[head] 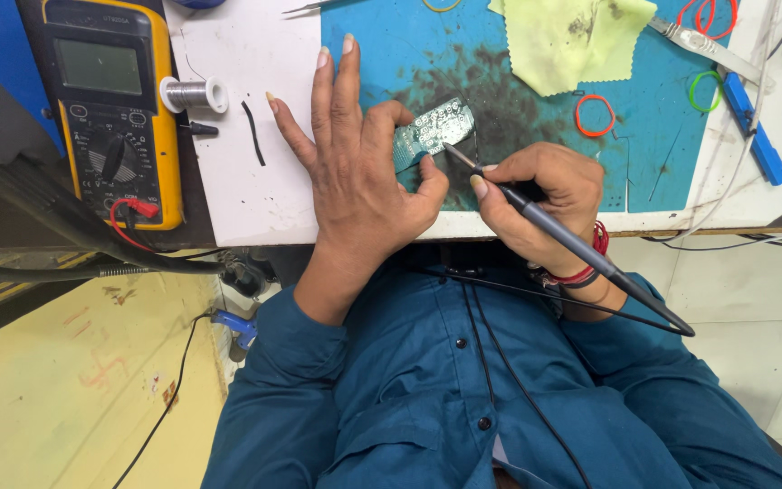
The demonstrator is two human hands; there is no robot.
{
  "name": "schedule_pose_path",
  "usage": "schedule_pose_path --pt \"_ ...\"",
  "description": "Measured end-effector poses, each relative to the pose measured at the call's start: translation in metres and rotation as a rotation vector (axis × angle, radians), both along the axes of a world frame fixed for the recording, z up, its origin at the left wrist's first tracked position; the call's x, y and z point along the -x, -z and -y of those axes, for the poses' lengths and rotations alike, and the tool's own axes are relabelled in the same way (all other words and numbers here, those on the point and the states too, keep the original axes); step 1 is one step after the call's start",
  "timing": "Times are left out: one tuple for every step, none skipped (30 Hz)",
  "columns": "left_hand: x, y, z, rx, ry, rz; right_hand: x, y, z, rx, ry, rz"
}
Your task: The person holds a green mobile phone keypad board on a work mat and solders its button contacts with a soldering iron, steadying the board with the other hand. They then wipe the board with a cloth, set it down, and use tweezers to work on a smaller circuit board.
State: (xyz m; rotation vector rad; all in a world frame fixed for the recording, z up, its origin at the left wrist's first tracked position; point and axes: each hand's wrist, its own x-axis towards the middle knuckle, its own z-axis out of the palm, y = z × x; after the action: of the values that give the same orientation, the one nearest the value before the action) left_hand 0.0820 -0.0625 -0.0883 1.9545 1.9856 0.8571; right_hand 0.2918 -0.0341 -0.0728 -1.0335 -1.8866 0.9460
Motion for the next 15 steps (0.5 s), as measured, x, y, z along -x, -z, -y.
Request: schedule_pose_path --pt "0.0001 0.0000 0.0000 0.000 0.002 -0.002 0.0000 -0.0001 -0.0001 0.000 -0.004 -0.003" --pt "0.0003 -0.0001 0.0001 0.002 0.000 -0.001 0.0000 -0.0003 0.0000 0.004 0.000 -0.001" --pt "0.0004 -0.0002 0.0002 0.004 0.000 0.001 -0.0002 -0.0005 0.0003 0.008 0.004 0.002" --pt "0.0003 -0.0002 0.0003 0.007 0.000 0.002 -0.0004 -0.0009 0.0007 0.013 0.008 0.005" --pt "0.0001 -0.0003 0.0003 0.007 0.001 0.003 -0.0007 -0.0011 0.0006 0.007 -0.002 0.004" --pt "0.0002 -0.0004 0.0002 0.006 0.001 0.002 -0.0011 -0.0014 0.0001 0.001 -0.013 0.003" --pt "0.0003 -0.0005 0.0003 0.006 0.002 0.002 -0.0013 -0.0015 -0.0001 -0.004 -0.024 0.002" --pt "0.0005 -0.0006 0.0004 0.004 0.003 -0.001 -0.0012 -0.0015 0.0000 -0.002 -0.021 0.001" --pt "0.0005 -0.0006 0.0005 0.002 0.004 -0.003 -0.0011 -0.0015 0.0000 0.000 -0.018 0.001" --pt "0.0005 -0.0005 0.0004 -0.001 0.006 -0.005 -0.0011 -0.0015 -0.0003 0.000 -0.015 0.001" --pt "0.0005 -0.0003 0.0003 0.000 0.005 -0.004 -0.0013 -0.0016 -0.0006 -0.002 -0.022 0.004" --pt "0.0003 -0.0001 0.0004 0.002 0.004 -0.004 -0.0016 -0.0017 -0.0010 -0.004 -0.028 0.008" --pt "0.0001 0.0002 0.0005 0.004 0.002 -0.003 -0.0018 -0.0017 -0.0013 -0.005 -0.034 0.011" --pt "0.0001 0.0005 0.0003 0.001 0.003 -0.002 -0.0016 -0.0017 -0.0013 -0.005 -0.034 0.011" --pt "-0.0001 0.0008 -0.0001 -0.001 0.003 -0.002 -0.0014 -0.0017 -0.0013 -0.005 -0.034 0.011"
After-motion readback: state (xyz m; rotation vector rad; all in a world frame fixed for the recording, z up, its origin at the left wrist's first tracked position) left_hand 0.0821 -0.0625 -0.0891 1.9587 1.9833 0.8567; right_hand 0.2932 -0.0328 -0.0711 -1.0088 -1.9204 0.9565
